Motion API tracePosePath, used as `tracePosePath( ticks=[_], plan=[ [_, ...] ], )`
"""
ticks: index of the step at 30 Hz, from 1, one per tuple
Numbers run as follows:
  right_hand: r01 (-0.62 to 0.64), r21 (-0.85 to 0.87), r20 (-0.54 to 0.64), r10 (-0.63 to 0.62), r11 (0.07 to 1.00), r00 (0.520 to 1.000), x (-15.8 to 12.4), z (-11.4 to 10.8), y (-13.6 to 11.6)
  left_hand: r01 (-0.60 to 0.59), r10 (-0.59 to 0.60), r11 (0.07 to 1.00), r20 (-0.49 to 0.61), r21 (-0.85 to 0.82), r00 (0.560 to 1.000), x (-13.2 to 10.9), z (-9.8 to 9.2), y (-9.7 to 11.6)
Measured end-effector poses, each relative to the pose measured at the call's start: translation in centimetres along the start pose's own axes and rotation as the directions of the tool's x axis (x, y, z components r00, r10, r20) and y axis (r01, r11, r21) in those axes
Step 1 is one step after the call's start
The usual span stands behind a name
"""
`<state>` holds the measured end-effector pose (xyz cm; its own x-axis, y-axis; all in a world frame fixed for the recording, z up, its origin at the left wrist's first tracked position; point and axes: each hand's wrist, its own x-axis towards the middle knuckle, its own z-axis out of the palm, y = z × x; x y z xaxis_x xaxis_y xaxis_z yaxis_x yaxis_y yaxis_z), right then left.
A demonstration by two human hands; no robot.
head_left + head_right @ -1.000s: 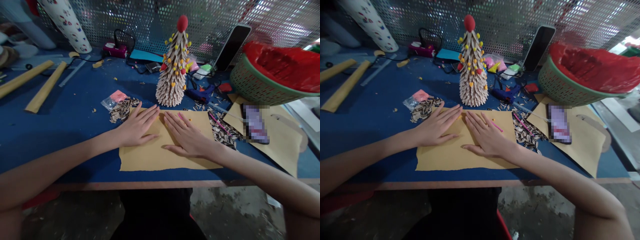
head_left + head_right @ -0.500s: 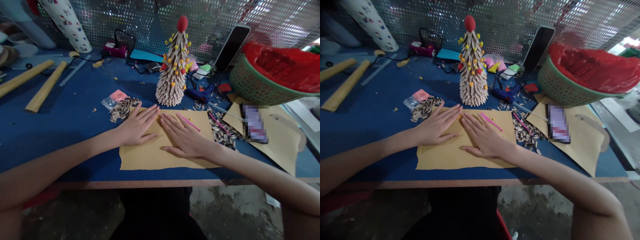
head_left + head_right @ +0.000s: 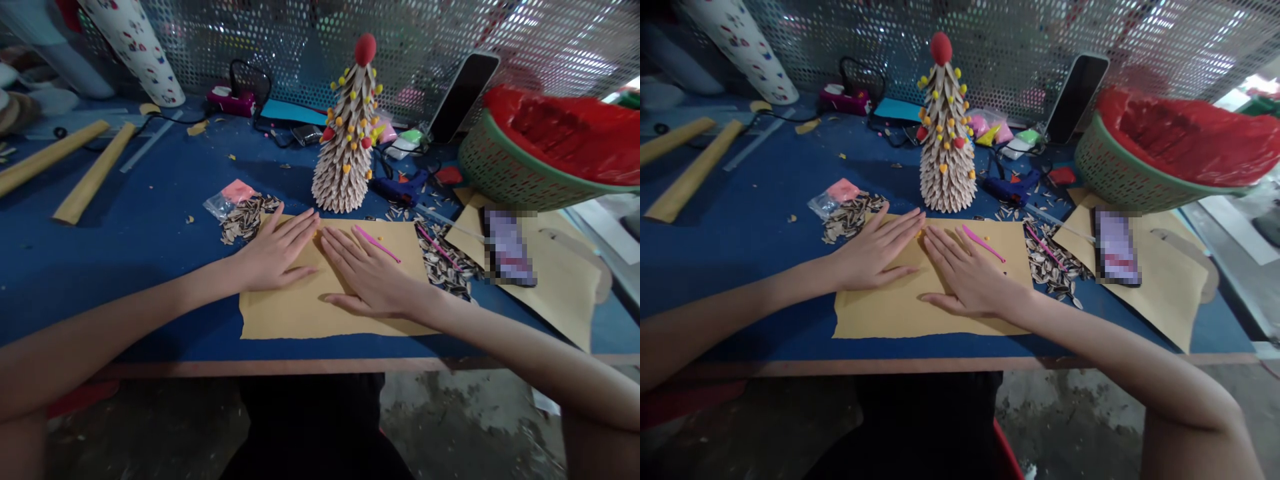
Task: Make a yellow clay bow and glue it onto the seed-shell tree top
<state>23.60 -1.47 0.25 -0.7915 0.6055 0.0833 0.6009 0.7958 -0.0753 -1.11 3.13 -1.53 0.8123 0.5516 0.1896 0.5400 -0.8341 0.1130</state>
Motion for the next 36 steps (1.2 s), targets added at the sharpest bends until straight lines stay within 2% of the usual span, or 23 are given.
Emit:
tracePosePath(
  ticks=[3, 16, 36],
  plan=[
    [-0.028, 0.004, -0.01, 0.028, 1.0, 1.0, 0.0, -0.04, -0.05, -0.002, 0.002, 1.0, -0.003, -0.006, 1.0, -0.01, 0.0, -0.01],
    [0.007, 0.012, 0.028, -0.007, 1.0, 1.0, 0.35, -0.39, -0.12, 0.008, -0.009, 0.999, 0.033, 0.038, 0.999, 0.05, -0.16, 0.13],
    [0.007, 0.015, 0.025, -0.008, 1.0, 1.0, 0.5, -0.74, -0.25, 0.008, -0.008, 1.0, 0.033, -0.009, 0.999, 0.05, -0.2, 0.09]
  ],
)
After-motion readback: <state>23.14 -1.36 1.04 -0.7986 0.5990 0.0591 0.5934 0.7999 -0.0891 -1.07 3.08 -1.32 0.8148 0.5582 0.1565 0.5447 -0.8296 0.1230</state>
